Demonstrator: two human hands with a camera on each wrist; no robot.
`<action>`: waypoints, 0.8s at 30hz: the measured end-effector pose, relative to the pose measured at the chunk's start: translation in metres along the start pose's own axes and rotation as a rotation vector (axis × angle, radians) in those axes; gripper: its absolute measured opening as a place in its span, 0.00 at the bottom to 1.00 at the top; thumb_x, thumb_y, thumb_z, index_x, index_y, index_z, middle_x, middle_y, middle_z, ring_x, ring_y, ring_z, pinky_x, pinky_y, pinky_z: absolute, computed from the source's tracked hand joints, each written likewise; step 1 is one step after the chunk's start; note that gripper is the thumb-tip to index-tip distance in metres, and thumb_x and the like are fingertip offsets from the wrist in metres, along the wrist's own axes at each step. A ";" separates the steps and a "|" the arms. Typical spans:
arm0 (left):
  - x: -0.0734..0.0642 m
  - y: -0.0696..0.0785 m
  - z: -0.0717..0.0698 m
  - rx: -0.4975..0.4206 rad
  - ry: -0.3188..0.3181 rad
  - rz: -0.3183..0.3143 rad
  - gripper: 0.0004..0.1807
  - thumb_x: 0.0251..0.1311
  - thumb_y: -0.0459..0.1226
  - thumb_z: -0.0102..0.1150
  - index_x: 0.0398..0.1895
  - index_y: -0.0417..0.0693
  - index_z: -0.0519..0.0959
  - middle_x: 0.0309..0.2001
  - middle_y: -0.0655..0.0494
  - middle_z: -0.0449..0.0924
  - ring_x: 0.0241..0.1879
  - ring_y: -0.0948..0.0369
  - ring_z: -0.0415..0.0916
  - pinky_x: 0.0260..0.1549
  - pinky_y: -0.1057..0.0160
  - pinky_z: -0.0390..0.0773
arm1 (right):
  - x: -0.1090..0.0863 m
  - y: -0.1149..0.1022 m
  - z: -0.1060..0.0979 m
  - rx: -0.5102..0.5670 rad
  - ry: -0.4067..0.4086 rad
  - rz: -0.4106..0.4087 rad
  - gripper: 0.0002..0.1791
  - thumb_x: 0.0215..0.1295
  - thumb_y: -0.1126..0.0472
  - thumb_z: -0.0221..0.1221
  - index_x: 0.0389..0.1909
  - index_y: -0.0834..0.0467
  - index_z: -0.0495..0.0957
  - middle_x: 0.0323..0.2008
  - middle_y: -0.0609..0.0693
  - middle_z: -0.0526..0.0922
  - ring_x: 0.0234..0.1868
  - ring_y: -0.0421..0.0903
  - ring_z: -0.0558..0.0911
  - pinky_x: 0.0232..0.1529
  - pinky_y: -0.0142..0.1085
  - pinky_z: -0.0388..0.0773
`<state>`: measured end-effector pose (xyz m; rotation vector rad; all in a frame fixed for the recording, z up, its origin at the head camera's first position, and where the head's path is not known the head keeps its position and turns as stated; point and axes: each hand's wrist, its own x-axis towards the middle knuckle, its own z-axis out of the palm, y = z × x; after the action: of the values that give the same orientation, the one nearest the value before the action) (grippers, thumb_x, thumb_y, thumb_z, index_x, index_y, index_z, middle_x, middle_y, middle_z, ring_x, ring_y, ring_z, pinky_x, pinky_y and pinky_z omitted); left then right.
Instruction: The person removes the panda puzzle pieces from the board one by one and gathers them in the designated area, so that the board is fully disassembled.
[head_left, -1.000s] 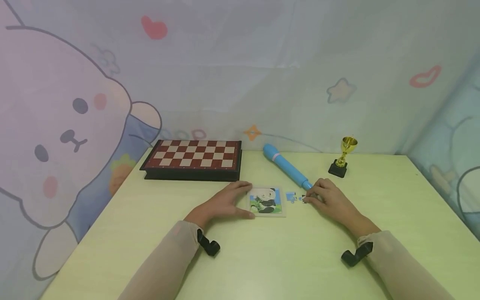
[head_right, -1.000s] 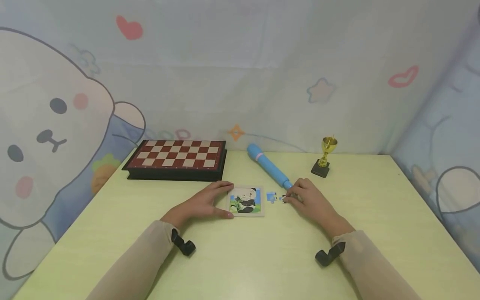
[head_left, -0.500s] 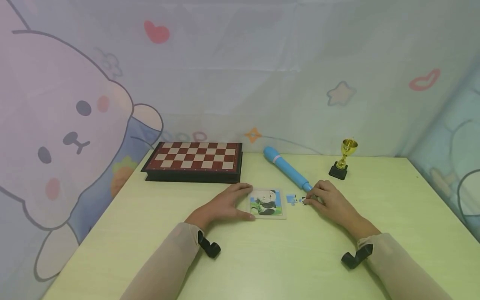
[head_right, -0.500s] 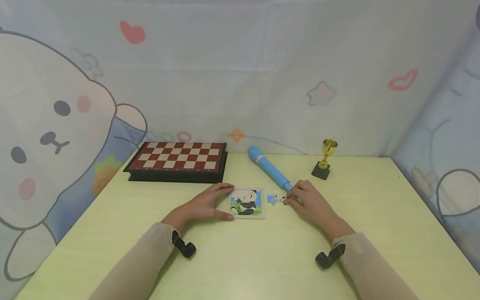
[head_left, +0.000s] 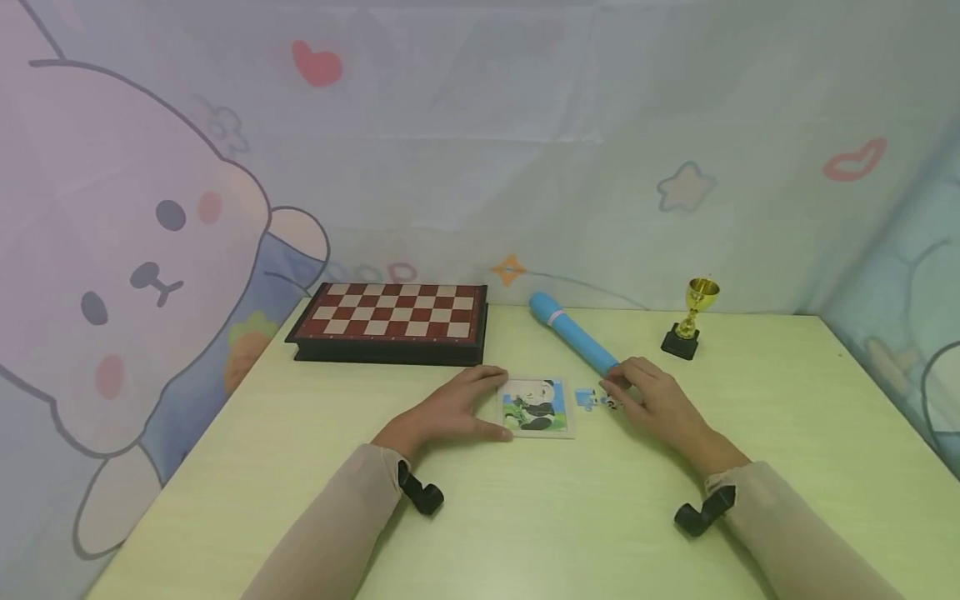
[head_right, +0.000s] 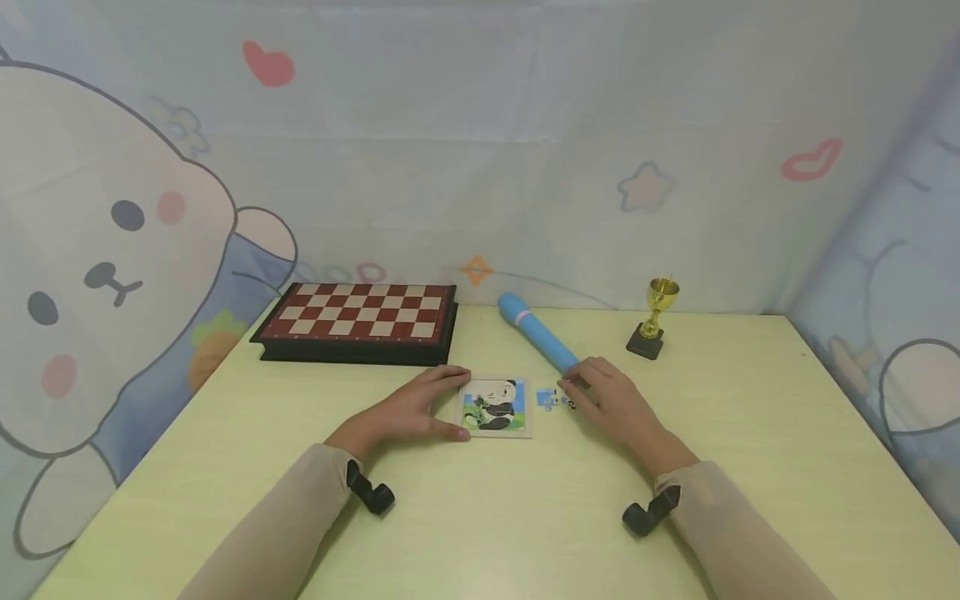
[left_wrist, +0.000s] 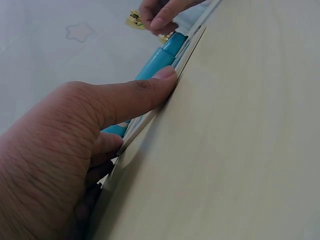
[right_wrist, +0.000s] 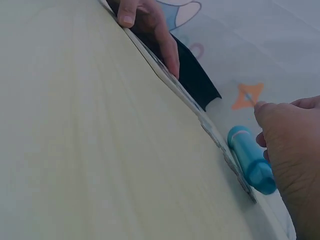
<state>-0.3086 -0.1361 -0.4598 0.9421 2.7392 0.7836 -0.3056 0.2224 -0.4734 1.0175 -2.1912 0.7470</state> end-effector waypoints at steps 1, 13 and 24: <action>0.000 0.000 0.000 0.000 0.000 -0.001 0.56 0.49 0.67 0.69 0.78 0.53 0.61 0.77 0.59 0.55 0.76 0.56 0.51 0.71 0.49 0.58 | 0.003 -0.002 0.004 0.011 0.004 0.000 0.10 0.61 0.68 0.68 0.42 0.56 0.81 0.38 0.44 0.81 0.40 0.39 0.80 0.42 0.32 0.77; 0.003 -0.001 0.000 0.015 0.009 0.004 0.57 0.48 0.69 0.67 0.78 0.55 0.60 0.76 0.64 0.56 0.75 0.60 0.52 0.71 0.53 0.58 | 0.058 -0.032 0.057 0.114 -0.058 -0.051 0.06 0.69 0.63 0.62 0.45 0.57 0.82 0.42 0.45 0.84 0.46 0.43 0.82 0.48 0.39 0.80; 0.002 -0.002 0.001 0.020 0.000 0.001 0.57 0.49 0.69 0.67 0.79 0.54 0.60 0.76 0.62 0.56 0.75 0.59 0.52 0.71 0.52 0.58 | 0.054 -0.033 0.066 0.147 -0.124 0.061 0.05 0.70 0.61 0.62 0.44 0.54 0.81 0.41 0.44 0.84 0.45 0.41 0.82 0.47 0.40 0.81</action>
<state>-0.3107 -0.1361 -0.4616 0.9472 2.7519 0.7586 -0.3257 0.1334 -0.4709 1.0998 -2.3092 0.9065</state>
